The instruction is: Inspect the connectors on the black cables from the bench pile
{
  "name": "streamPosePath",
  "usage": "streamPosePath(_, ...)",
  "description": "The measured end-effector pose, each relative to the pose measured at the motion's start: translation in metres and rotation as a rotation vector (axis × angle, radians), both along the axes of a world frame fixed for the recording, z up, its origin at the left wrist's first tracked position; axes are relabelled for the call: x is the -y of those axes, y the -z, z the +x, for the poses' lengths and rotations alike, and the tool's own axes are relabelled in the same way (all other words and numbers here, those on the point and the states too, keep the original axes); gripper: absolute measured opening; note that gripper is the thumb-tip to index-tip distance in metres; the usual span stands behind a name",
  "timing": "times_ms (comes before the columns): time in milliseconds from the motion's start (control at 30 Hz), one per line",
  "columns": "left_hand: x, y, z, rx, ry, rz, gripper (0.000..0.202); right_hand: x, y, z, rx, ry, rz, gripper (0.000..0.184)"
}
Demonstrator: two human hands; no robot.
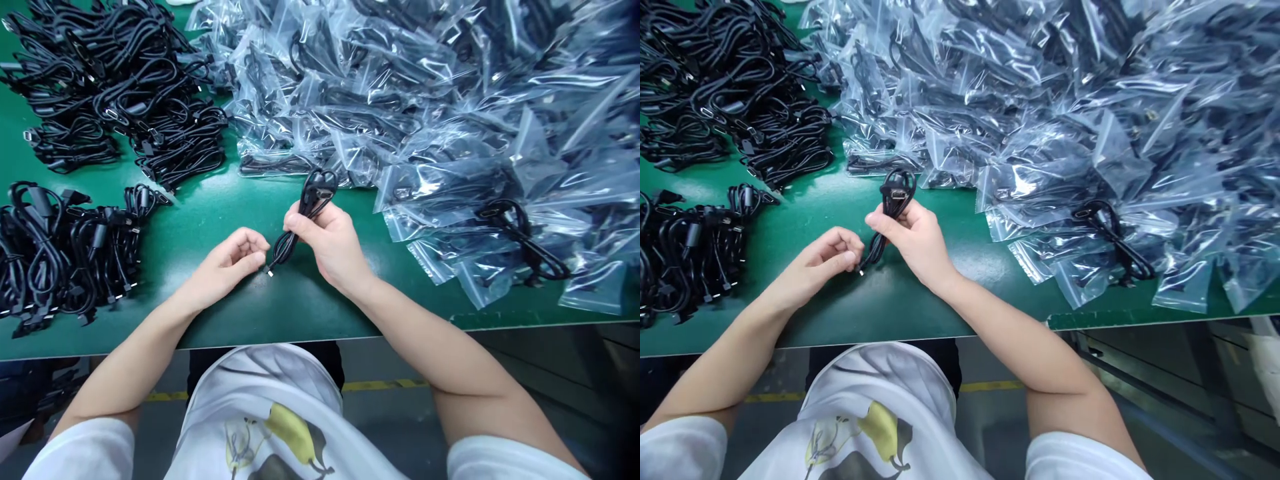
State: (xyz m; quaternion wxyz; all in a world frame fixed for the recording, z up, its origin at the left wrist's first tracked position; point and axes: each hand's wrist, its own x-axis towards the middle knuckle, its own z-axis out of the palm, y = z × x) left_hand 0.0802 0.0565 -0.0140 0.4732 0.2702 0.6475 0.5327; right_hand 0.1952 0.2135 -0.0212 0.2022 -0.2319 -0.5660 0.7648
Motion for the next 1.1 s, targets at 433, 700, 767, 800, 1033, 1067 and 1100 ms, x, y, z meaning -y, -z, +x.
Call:
streamPosePath(433, -0.002, 0.001, 0.002, -0.147, -0.203, 0.204, 0.033, 0.026, 0.013, 0.002, 0.15, -0.432, -0.076, 0.035)
streamPosePath(700, 0.036, -0.009, -0.026, -0.855, -0.432, -0.038, 0.028, 0.025, 0.01, 0.0, 0.14, -0.381, -0.108, 0.037)
streamPosePath(767, 0.06, -0.011, -0.034, -1.122, -0.457, -0.356, 0.034, 0.024, 0.012, -0.001, 0.132, -0.347, -0.142, 0.041)
streamPosePath(800, 0.071, -0.01, -0.035, -1.21, -0.444, -0.504, 0.039, 0.024, 0.012, -0.001, 0.126, -0.327, -0.166, 0.044)
streamPosePath(1033, 0.09, -0.008, -0.02, -1.225, -0.32, -0.628, 0.052, 0.024, 0.012, 0.0, 0.093, -0.235, -0.251, 0.052)
streamPosePath(1067, 0.09, -0.01, -0.02, -1.253, -0.328, -0.631, 0.054, 0.023, 0.011, 0.001, 0.092, -0.233, -0.243, 0.052)
streamPosePath(1100, 0.09, -0.012, -0.02, -1.284, -0.341, -0.641, 0.057, 0.023, 0.01, 0.002, 0.092, -0.23, -0.232, 0.052)
